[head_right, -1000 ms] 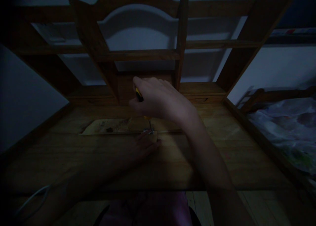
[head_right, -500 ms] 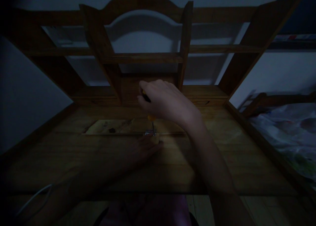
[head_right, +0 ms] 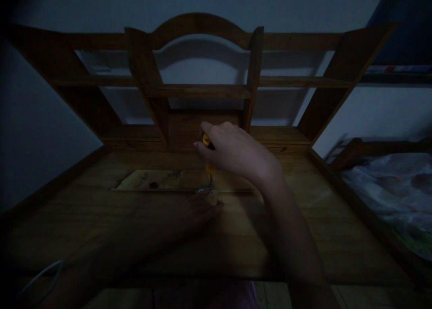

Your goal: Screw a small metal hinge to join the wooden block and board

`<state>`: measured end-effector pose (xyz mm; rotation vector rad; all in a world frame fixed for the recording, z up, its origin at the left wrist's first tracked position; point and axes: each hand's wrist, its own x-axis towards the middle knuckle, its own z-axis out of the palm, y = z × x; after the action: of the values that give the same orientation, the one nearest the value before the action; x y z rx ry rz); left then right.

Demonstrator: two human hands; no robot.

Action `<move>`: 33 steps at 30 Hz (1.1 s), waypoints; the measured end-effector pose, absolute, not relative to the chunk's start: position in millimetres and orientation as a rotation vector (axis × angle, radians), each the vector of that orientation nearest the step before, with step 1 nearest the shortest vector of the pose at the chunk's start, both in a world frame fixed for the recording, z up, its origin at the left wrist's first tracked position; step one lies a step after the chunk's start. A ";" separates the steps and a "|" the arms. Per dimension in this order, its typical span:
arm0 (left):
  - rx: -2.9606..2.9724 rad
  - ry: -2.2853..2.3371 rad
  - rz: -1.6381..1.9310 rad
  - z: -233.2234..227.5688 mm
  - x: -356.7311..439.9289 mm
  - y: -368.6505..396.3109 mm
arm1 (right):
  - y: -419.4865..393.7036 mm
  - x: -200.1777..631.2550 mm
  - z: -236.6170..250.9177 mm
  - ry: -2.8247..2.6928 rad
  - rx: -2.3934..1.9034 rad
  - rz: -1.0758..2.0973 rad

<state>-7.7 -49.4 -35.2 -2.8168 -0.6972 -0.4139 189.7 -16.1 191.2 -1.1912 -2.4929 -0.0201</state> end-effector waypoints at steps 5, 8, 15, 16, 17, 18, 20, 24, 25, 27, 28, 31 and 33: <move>-2.779 -0.722 -0.420 -38.8 -9.2 -49.3 | -17.8 186.0 191.0 -2.420 -1.349 -0.247; -2.790 -0.752 -0.406 -38.3 -7.8 -48.2 | -19.0 189.2 194.3 -2.455 -1.326 -0.131; -2.765 -0.700 -0.427 -31.8 -9.3 -47.0 | -22.1 193.8 195.2 -2.509 -1.129 -0.067; -2.757 -0.696 -0.428 -31.4 -9.6 -46.8 | -21.9 193.5 194.4 -2.499 -1.146 -0.076; -2.756 -0.687 -0.418 -31.3 -9.8 -46.5 | -21.5 193.0 193.6 -2.487 -1.167 -0.087; -2.757 -0.674 -0.411 -31.6 -9.8 -46.1 | -21.1 192.6 192.9 -2.476 -1.188 -0.097; -2.764 -0.674 -0.393 -32.8 -9.3 -44.9 | -20.2 192.2 192.3 -2.461 -1.209 -0.106; -2.781 -0.687 -0.416 -36.9 -7.4 -41.7 | -20.9 195.4 195.9 -2.507 -1.093 -0.025; -2.785 -0.687 -0.423 -37.9 -7.1 -40.8 | -21.5 196.6 197.4 -2.523 -1.044 -0.003; -2.790 -0.679 -0.435 -38.9 -6.8 -39.5 | -22.4 198.4 199.5 -2.540 -0.977 0.015; -2.793 -0.675 -0.435 -38.8 -6.8 -39.0 | -22.6 198.4 199.7 -2.542 -0.969 0.009; -2.801 -0.665 -0.418 -37.5 -7.5 -38.8 | -21.4 194.0 195.8 -2.536 -1.012 -0.046; -2.792 -0.663 -0.413 -37.5 -8.1 -39.3 | -20.2 188.5 190.9 -2.507 -1.055 -0.118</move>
<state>-8.1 -39.3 -37.5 -2.7917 -0.6634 -0.4134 188.5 -20.2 190.9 -1.0549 -2.5067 -0.1176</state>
